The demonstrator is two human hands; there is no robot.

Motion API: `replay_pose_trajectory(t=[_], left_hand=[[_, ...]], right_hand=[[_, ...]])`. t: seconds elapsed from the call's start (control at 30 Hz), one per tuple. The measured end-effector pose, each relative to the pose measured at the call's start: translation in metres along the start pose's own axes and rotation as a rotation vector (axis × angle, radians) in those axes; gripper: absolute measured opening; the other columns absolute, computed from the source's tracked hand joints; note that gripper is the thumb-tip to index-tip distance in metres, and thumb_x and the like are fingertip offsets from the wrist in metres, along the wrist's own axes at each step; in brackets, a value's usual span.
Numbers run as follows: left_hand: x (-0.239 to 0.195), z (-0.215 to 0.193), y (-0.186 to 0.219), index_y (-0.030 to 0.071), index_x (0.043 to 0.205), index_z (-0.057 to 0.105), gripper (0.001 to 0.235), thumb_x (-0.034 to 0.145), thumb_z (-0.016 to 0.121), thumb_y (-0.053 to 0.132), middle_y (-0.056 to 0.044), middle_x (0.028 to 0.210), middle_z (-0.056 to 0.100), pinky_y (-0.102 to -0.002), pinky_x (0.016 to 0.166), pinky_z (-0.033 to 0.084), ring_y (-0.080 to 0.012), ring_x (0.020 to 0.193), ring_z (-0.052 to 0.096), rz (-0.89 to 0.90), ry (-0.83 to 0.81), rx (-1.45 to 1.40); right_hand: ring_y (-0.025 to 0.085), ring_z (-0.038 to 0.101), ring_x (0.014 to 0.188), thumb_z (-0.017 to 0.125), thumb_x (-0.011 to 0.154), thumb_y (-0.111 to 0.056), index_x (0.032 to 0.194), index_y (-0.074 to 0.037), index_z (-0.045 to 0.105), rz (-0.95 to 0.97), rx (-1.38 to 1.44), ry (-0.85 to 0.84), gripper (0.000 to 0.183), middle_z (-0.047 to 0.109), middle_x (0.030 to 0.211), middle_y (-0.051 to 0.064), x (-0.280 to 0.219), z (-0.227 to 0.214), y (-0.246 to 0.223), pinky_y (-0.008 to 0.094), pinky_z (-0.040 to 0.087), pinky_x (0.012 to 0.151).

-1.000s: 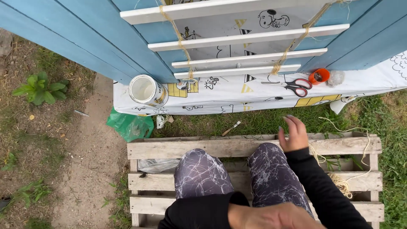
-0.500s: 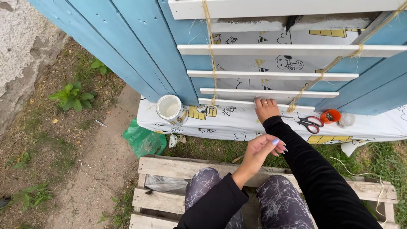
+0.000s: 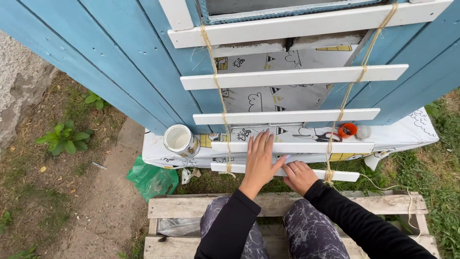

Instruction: Painting the trim of a small wooden structure with white paint.

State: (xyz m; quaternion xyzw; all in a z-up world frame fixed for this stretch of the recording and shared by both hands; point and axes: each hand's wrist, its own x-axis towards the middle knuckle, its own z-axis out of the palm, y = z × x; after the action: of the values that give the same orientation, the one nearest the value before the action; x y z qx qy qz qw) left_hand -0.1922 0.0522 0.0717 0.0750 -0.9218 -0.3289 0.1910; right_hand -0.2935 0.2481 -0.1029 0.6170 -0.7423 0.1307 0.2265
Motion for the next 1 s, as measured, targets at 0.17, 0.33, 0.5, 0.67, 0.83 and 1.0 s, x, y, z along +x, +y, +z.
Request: replay_pose_trajectory(t=[0.17, 0.33, 0.5, 0.67, 0.83, 1.0], left_hand=[[-0.014, 0.012, -0.017, -0.01, 0.132, 0.054, 0.08, 0.095, 0.055, 0.061, -0.025, 0.114, 0.061, -0.059, 0.119, 0.026, -0.0383, 0.121, 0.056, 0.093, -0.032, 0.21], [-0.016, -0.003, -0.003, -0.008, 0.123, 0.06, 0.087, 0.092, 0.048, 0.073, -0.022, 0.102, 0.063, -0.049, 0.109, 0.035, -0.0351, 0.104, 0.061, 0.076, -0.081, 0.198], [-0.017, -0.026, 0.015, -0.008, 0.119, 0.063, 0.088, 0.092, 0.048, 0.075, -0.023, 0.097, 0.065, -0.048, 0.106, 0.035, -0.035, 0.098, 0.062, 0.058, -0.11, 0.174], [-0.016, -0.052, 0.034, -0.005, 0.108, 0.068, 0.084, 0.095, 0.045, 0.075, -0.019, 0.084, 0.067, -0.042, 0.098, 0.039, -0.0323, 0.085, 0.068, 0.002, -0.139, 0.127], [-0.014, -0.065, 0.055, 0.0, 0.105, 0.069, 0.083, 0.094, 0.045, 0.078, -0.016, 0.082, 0.068, -0.04, 0.093, 0.042, -0.0307, 0.082, 0.069, -0.043, -0.136, 0.119], [-0.002, -0.084, 0.072, -0.002, 0.112, 0.068, 0.076, 0.096, 0.05, 0.07, -0.019, 0.092, 0.07, -0.046, 0.102, 0.04, -0.0341, 0.093, 0.069, -0.033, -0.094, 0.124]], right_hand=[[0.034, 0.063, 0.11, 0.069, 0.08, -0.018, 0.11, -0.007, 0.068, 0.028, -0.089, 0.23, 0.032, 0.06, 0.113, 0.015, 0.027, -0.056, -0.017, 0.047, 0.052, 0.099], [0.032, 0.065, 0.098, 0.064, 0.09, -0.029, 0.108, -0.003, 0.065, -0.024, 0.015, 0.145, 0.032, 0.063, 0.106, 0.015, 0.027, -0.048, -0.002, 0.045, 0.052, 0.094], [0.031, 0.062, 0.086, 0.055, 0.097, -0.035, 0.114, -0.004, 0.064, -0.015, 0.006, 0.13, 0.037, 0.061, 0.099, 0.013, 0.027, -0.06, 0.009, 0.044, 0.051, 0.083], [0.034, 0.06, 0.091, 0.06, 0.095, -0.035, 0.125, -0.003, 0.066, 0.108, -0.087, 0.314, 0.043, 0.056, 0.108, 0.016, 0.051, -0.088, 0.001, 0.046, 0.051, 0.083], [0.033, 0.062, 0.108, 0.058, 0.094, -0.031, 0.126, -0.009, 0.068, 0.147, -0.212, 0.409, 0.041, 0.061, 0.118, 0.015, 0.099, -0.122, -0.008, 0.047, 0.048, 0.098], [0.023, 0.067, 0.095, 0.053, 0.084, -0.031, 0.109, -0.013, 0.068, 0.15, -0.248, 0.384, 0.034, 0.063, 0.099, 0.005, 0.122, -0.128, 0.017, 0.04, 0.049, 0.096]])
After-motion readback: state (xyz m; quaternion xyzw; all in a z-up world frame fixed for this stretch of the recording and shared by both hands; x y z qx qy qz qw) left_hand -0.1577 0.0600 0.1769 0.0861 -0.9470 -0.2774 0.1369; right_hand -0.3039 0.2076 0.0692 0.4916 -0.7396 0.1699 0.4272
